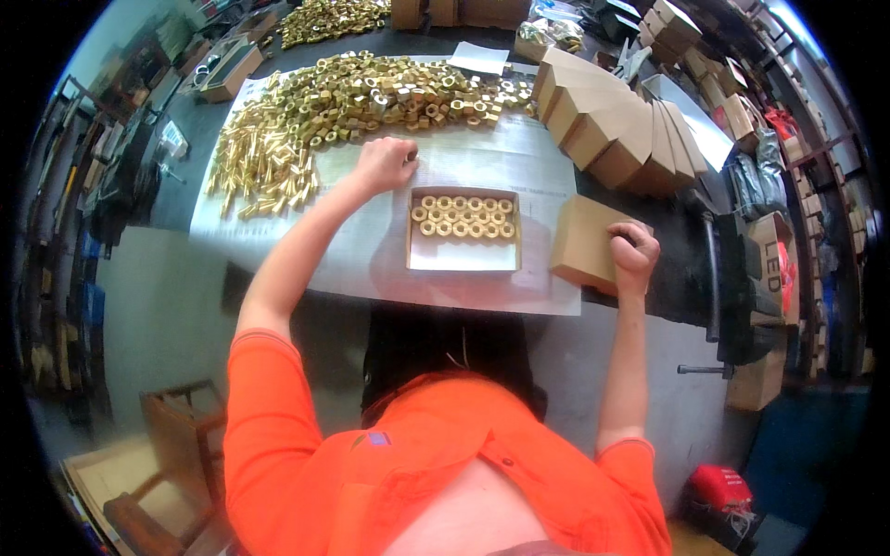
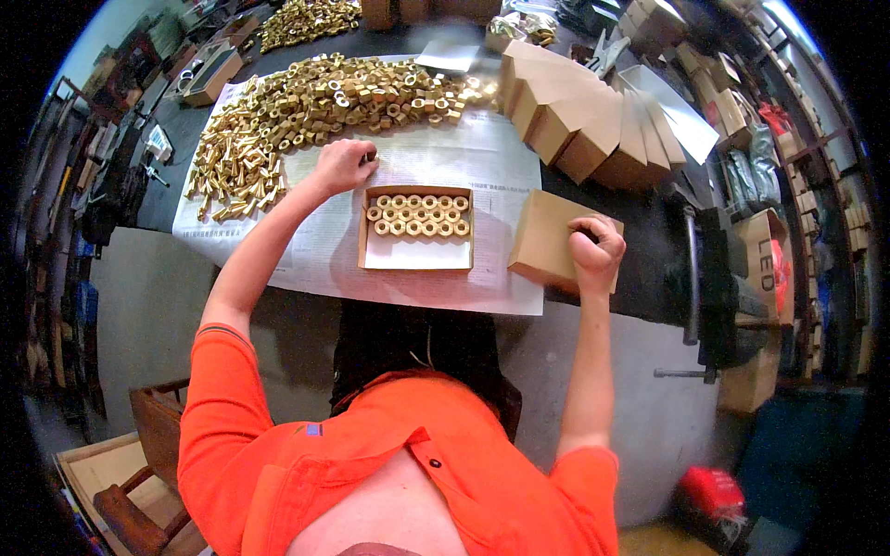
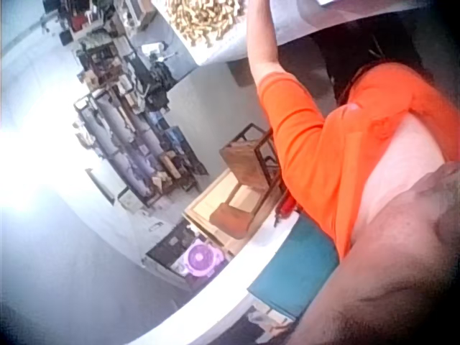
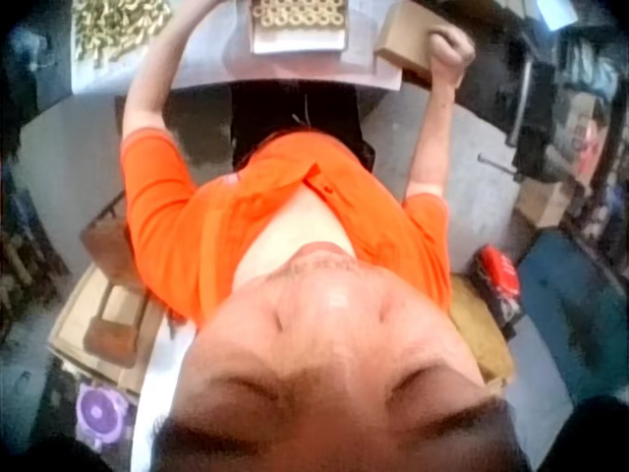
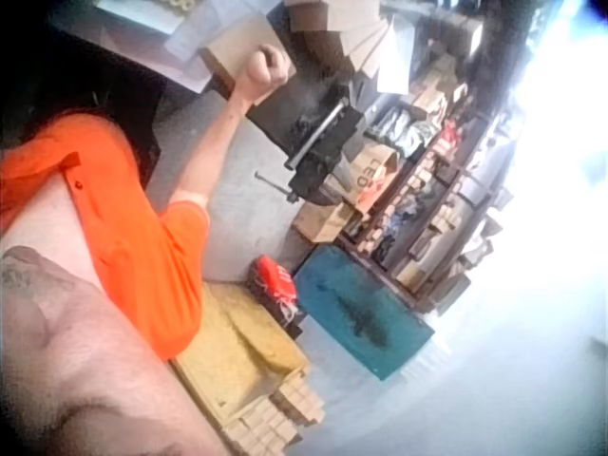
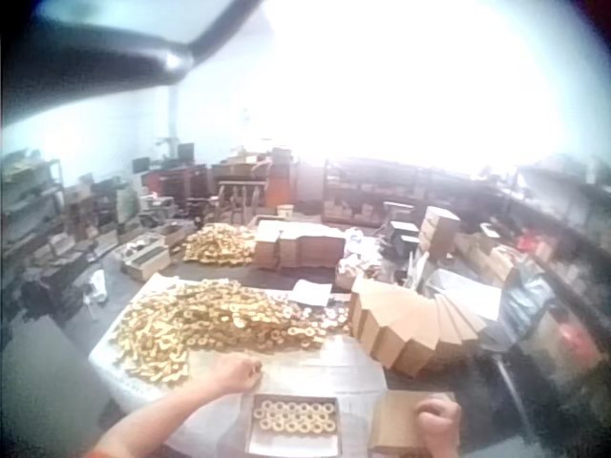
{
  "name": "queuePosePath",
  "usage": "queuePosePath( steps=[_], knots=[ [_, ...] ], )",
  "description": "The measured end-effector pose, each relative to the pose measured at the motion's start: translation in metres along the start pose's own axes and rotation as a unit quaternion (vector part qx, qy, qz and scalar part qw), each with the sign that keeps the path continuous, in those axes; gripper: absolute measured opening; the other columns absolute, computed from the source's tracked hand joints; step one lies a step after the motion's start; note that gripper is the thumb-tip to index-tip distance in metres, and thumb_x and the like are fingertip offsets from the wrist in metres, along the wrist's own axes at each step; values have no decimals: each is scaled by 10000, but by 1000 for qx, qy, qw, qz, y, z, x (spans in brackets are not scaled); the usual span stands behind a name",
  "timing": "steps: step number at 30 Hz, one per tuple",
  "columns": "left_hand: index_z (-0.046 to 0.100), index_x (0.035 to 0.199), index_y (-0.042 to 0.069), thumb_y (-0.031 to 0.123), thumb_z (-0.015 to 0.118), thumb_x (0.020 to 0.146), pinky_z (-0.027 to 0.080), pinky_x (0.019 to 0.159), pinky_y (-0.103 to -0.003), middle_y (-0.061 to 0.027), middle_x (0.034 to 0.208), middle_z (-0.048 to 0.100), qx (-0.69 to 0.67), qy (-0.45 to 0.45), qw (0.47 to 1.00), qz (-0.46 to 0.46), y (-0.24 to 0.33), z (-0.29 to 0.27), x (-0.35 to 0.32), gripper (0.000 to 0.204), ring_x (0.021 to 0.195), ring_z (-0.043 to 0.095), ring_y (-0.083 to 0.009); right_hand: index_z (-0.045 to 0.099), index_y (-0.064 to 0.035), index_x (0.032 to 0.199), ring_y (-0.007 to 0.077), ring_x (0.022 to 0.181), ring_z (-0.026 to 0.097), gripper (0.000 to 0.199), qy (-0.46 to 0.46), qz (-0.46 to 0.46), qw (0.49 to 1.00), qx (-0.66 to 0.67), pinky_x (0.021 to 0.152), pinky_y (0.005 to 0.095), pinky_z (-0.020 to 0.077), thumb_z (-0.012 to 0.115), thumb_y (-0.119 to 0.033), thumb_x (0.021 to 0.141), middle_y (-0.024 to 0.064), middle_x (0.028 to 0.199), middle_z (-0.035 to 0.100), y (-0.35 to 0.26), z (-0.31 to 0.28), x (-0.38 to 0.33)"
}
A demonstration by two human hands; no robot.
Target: The person picks small brass fittings from a large pile on a table and places them one by one into a small cardboard box. The person repeats this action continuously, filling the box with the fittings.
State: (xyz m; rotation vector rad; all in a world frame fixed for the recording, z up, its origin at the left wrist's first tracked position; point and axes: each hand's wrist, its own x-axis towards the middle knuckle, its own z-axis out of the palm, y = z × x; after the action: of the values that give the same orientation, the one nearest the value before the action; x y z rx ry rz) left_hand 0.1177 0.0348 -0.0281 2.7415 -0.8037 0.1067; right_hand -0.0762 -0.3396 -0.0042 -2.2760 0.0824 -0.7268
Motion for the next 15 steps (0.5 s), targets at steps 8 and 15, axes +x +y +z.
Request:
queuePosePath(
  steps=[8,15],
  knots=[
    [656,855,-21,126,663,797,470,515,-292,-114,700,643,-192,12,981,1,-8,-32,-30,158,540,586,-160,656,3,733,194,788,614,160,2,17,1000,13,745,261,464,519,-4,651,102,782,640,2,3,-1],
    [651,892,-5,70,679,791,474,565,-275,-89,733,661,-247,-30,968,44,53,-53,-107,129,620,600,-126,653,5,733,192,804,611,159,4,5,1000,23,766,270,465,518,-2,648,99,787,641,-5,0,-2]
  ],
)
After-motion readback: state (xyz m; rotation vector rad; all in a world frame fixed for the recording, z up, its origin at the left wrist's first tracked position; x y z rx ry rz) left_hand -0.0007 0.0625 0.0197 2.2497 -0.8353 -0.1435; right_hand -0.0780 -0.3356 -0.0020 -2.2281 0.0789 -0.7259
